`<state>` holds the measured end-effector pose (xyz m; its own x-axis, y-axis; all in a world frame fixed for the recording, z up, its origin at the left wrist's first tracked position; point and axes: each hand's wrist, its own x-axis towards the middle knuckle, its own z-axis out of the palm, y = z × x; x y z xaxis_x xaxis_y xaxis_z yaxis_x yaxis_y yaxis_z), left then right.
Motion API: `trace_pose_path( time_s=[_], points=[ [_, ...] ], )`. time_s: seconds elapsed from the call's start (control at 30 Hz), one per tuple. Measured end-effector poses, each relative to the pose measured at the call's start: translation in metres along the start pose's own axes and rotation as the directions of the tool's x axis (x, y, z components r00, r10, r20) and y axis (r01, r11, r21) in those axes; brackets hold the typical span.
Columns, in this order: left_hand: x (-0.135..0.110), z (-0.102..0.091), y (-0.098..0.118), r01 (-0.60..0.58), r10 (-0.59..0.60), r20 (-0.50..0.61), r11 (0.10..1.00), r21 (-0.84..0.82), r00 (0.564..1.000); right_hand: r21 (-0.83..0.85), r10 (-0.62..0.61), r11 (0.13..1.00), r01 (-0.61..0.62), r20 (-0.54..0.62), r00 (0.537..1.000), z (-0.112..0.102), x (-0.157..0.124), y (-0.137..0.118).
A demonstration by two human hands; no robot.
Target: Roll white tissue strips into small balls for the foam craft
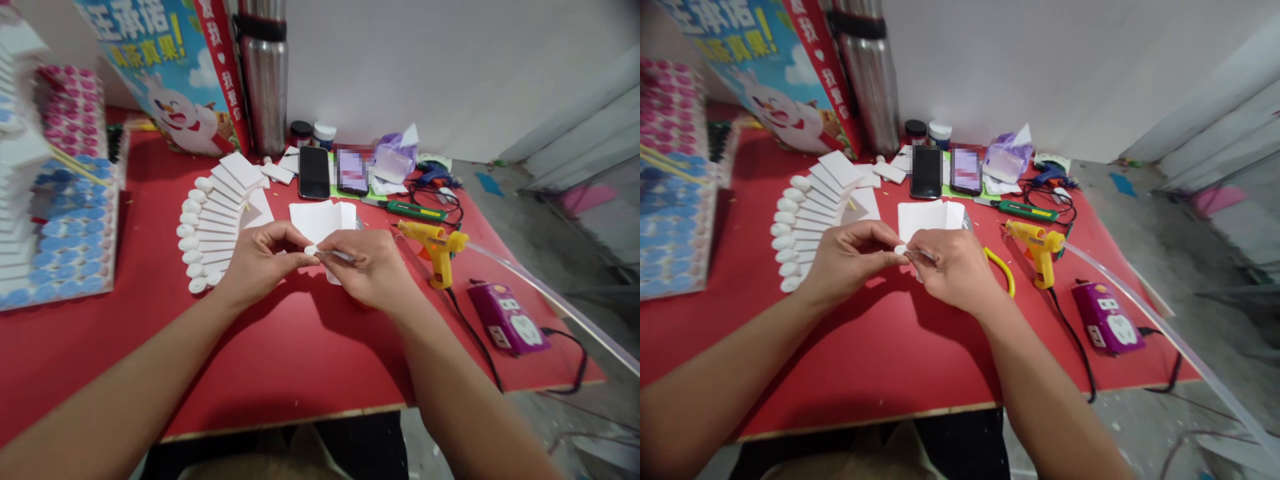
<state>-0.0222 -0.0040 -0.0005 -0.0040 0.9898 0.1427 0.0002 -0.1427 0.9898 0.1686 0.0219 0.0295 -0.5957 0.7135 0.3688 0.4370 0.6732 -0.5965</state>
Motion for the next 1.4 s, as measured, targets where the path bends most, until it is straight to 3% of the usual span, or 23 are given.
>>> trace_pose_path(
  time_s=[0.1, 0.27, 0.37, 0.5, 0.6, 0.73, 0.9, 1.13, 1.4],
  points=[
    [0.000, 0.001, 0.001, 0.032, -0.031, 0.006, 0.999, -0.017, 0.999, -0.020, 0.068, 0.997, -0.068, -0.032, 0.997, 0.003, 0.001, 0.004],
    [0.001, -0.003, 0.001, -0.025, 0.026, 0.068, 1.000, -0.011, 0.997, 0.011, 0.131, 0.991, -0.131, -0.117, 0.984, 0.008, 0.002, 0.003],
    [0.003, -0.005, 0.000, -0.080, 0.077, 0.058, 0.995, 0.052, 0.995, 0.123, 0.238, 0.966, -0.228, -0.078, 0.968, 0.007, 0.004, 0.001],
    [0.004, -0.005, -0.001, -0.115, 0.111, 0.051, 0.990, 0.078, 0.992, 0.489, 0.443, 0.758, -0.431, 0.100, 0.891, 0.003, 0.008, 0.000],
    [0.004, -0.004, -0.003, -0.038, 0.037, 0.075, 0.999, 0.016, 0.996, 0.519, 0.475, 0.720, -0.462, 0.118, 0.872, 0.001, 0.009, 0.001],
    [0.002, -0.002, -0.006, 0.027, -0.024, 0.053, 0.999, -0.040, 0.998, 0.380, 0.403, 0.849, -0.368, -0.014, 0.915, 0.005, 0.007, 0.000],
    [0.000, 0.002, -0.011, 0.068, -0.067, 0.012, 0.992, -0.108, 0.998, 0.065, 0.243, 0.970, -0.236, -0.180, 0.953, 0.014, 0.002, -0.005],
    [0.003, 0.002, -0.011, 0.044, -0.042, 0.017, 0.981, -0.187, 0.999, -0.104, 0.047, 0.993, -0.054, -0.068, 0.997, 0.005, -0.001, -0.005],
    [0.001, -0.002, -0.008, -0.068, 0.068, 0.033, 0.998, -0.018, 0.997, -0.151, -0.032, 0.988, 0.025, -0.046, 0.998, 0.004, -0.003, 0.002]
  ],
)
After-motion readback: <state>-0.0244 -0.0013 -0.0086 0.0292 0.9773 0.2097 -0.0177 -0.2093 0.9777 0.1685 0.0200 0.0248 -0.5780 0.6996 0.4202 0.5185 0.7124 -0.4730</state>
